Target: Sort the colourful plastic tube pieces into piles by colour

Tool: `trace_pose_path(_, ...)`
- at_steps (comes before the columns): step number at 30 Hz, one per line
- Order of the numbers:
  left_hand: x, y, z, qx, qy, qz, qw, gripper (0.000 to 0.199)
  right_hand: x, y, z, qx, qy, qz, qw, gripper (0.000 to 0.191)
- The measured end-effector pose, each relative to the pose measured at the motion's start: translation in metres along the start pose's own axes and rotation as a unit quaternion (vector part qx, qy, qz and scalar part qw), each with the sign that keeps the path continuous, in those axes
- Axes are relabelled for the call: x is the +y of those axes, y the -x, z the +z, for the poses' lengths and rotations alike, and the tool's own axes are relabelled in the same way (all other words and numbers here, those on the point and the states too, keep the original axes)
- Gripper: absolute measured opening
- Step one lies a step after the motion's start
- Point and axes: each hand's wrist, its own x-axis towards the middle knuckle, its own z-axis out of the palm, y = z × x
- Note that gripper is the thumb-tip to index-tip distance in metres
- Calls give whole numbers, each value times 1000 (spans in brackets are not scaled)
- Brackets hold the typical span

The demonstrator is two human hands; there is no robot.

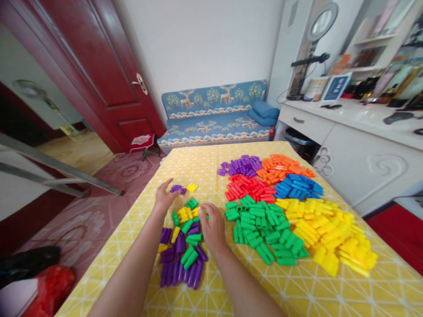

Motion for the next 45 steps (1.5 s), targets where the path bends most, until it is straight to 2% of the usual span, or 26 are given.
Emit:
trace_pose_path(2,1,-8,8,-76,-122,32,989,60,-1,0,0,3,0,0,1000,29)
trace_pose_path(4,2,-13,14,-134,-168,48,976,58,-2,0,-1,4,1,0,1000,29)
trace_pose_path(6,3,-14,16,-152,-167,57,972,50,-2,-1,-1,5,3,-1,1000,28)
trace_pose_path(10,6,-5,10,-149,-136,79,976,32,-2,-1,-1,3,4,1,1000,29)
trace_pose_path(12,10,7,5,-158,-77,71,982,30,-2,-1,-1,0,1,6,1000,29)
trace_pose_path(14,14,23,-1,-186,95,26,978,37,-1,0,0,-1,-12,10,1000,28)
trace_pose_path(16,20,41,-7,-206,249,-1,946,46,-1,1,0,0,-34,7,999,33)
trace_pose_path(18,25,56,-10,-220,318,-11,922,51,-1,2,0,-9,-57,-1,998,44)
trace_pose_path(21,27,70,-10,-210,332,7,920,51,-2,3,0,-26,-71,-11,997,51)
trace_pose_path(24,25,75,-6,-212,312,33,926,46,-3,3,-1,-28,-77,-16,996,48)
trace_pose_path(27,24,79,-1,-208,279,77,934,35,-4,2,-1,-21,-83,-12,996,39)
trace_pose_path(31,26,85,5,-162,242,118,949,25,-7,1,-2,-13,-89,15,996,24)
trace_pose_path(34,26,86,6,-105,238,107,960,27,-7,1,-2,-14,-88,15,996,21)
trace_pose_path(37,23,81,0,-39,286,45,957,35,-6,3,-2,-8,-79,12,997,19)
trace_pose_path(39,20,77,-6,-15,306,19,952,37,-6,4,-2,-6,-75,17,997,20)
trace_pose_path(42,13,72,-11,-4,284,45,958,33,-4,4,-1,-5,-69,30,997,25)
trace_pose_path(45,4,69,-8,-23,226,99,969,28,-3,3,-1,14,-73,50,996,33)
